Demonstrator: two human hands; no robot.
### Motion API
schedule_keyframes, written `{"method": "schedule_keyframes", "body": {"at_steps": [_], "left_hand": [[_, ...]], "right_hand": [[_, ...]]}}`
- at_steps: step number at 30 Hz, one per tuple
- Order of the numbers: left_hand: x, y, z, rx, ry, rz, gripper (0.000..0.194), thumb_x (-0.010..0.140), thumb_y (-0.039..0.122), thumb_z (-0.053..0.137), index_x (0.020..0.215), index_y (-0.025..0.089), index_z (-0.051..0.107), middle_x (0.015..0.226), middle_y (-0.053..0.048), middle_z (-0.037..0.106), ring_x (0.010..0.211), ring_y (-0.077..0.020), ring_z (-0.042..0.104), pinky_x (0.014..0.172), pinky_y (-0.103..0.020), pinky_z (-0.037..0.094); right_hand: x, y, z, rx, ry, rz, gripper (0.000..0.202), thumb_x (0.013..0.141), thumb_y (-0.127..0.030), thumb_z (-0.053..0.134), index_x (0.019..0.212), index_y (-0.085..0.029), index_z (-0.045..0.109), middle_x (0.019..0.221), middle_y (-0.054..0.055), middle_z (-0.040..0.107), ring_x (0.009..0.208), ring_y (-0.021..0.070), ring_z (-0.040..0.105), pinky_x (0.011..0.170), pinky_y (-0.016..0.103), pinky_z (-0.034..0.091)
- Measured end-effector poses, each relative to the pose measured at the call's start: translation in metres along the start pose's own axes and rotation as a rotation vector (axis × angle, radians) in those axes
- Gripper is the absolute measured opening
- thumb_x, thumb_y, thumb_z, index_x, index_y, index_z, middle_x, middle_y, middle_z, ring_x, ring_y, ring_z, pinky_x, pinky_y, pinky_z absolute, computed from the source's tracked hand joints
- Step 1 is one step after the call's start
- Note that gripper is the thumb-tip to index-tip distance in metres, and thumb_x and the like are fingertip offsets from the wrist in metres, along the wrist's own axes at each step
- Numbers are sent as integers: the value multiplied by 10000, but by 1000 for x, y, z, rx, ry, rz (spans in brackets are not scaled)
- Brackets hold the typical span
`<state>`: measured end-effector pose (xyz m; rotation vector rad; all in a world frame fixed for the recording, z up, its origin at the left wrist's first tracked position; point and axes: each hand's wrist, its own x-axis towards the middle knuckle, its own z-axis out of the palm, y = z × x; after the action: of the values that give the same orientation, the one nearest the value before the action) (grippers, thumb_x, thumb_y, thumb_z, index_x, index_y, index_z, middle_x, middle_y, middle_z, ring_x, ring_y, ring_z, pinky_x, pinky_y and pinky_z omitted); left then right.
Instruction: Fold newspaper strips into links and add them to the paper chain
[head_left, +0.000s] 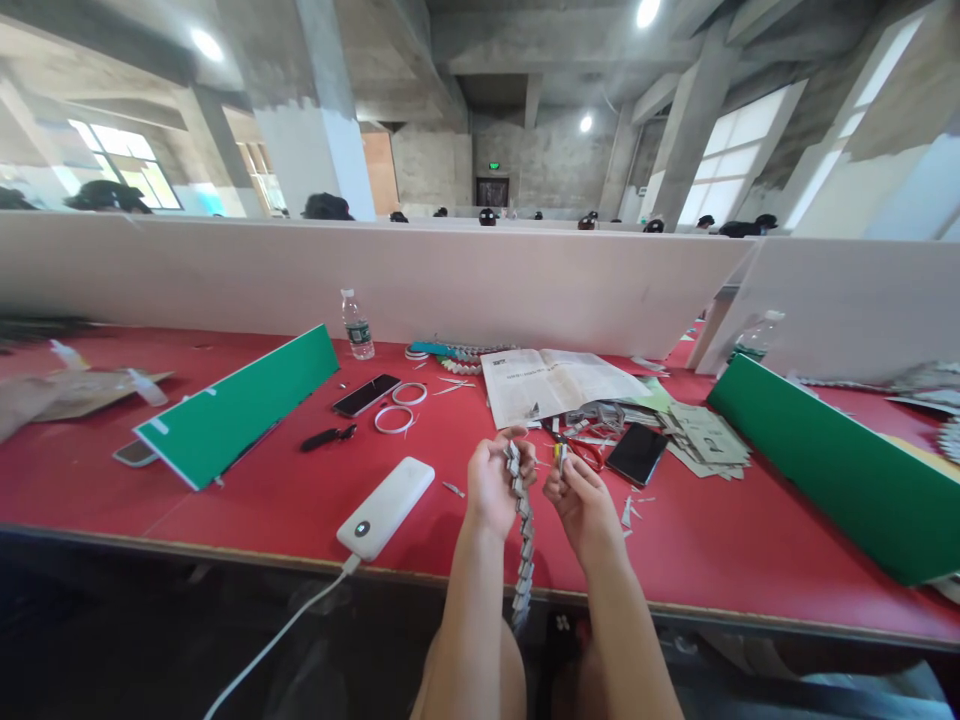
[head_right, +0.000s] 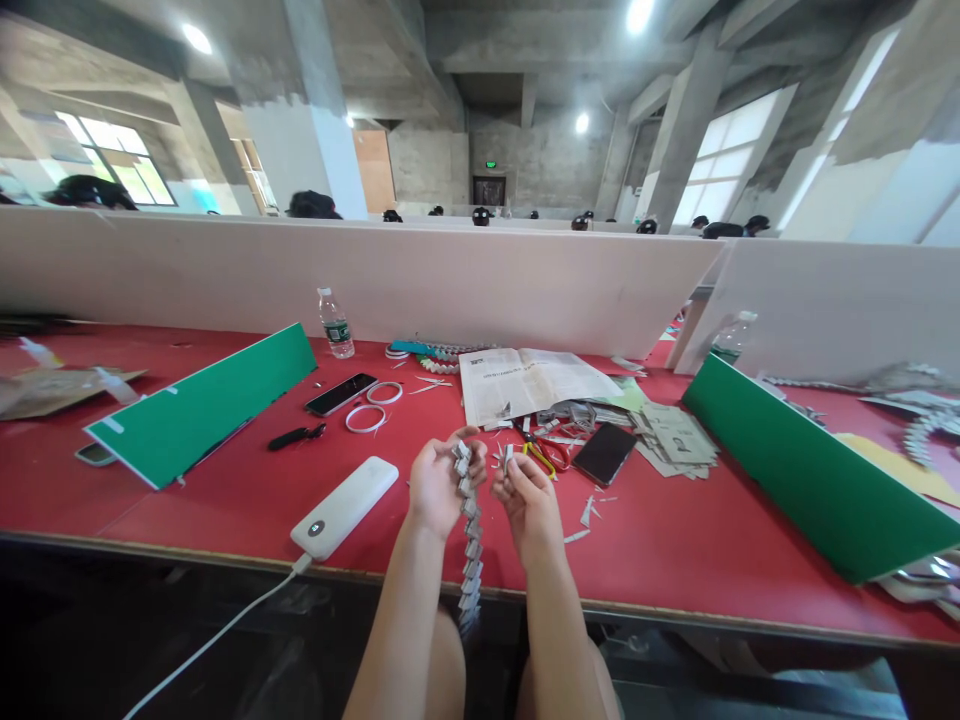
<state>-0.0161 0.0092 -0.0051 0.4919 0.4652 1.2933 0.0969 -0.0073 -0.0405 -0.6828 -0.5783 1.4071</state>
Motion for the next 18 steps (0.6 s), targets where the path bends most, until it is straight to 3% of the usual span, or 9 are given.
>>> {"method": "schedule_keyframes", "body": {"at_steps": [5, 9, 13, 16, 18], "left_hand": [[-1, -1, -1, 20, 21, -33, 158, 698, 172, 536, 843, 132, 585, 613, 3, 501, 503, -84, 438, 467, -197, 363], [-1, -2, 1, 126, -5, -20, 225, 718, 159, 639, 933, 92, 630, 657, 12, 515, 553, -53, 478, 540, -170, 400], [1, -6, 3, 90, 28, 91, 364, 667, 186, 727, 1011, 132, 623, 663, 29, 551, 589, -64, 543, 594, -184, 433], [3, -9, 3, -26, 161, 222, 427, 598, 207, 784, 988, 187, 613, 686, 40, 596, 656, -93, 610, 635, -202, 459], [4, -11, 2, -73, 219, 267, 423, 576, 225, 798, 958, 203, 616, 692, 40, 620, 702, -112, 638, 638, -203, 465]], "right_hand": [[-3, -2, -1, 215, -69, 125, 230, 590, -273, 788, 740, -175, 643, 607, -33, 548, 531, 64, 497, 512, 175, 462], [-4, -2, -2, 225, -71, 129, 243, 581, -293, 794, 753, -191, 656, 619, -33, 565, 553, 74, 521, 545, 191, 479], [-7, 0, 1, -70, -122, -112, 101, 701, -299, 714, 759, -232, 666, 802, -1, 633, 811, 146, 612, 797, 300, 486], [-12, 1, 5, -398, -212, -316, 18, 754, -246, 666, 749, -238, 681, 1161, 27, 561, 1152, 219, 500, 969, 360, 394], [-15, 2, 8, -547, -277, -339, 33, 761, -236, 655, 757, -238, 688, 1266, 38, 487, 1199, 244, 463, 943, 360, 420]]}}
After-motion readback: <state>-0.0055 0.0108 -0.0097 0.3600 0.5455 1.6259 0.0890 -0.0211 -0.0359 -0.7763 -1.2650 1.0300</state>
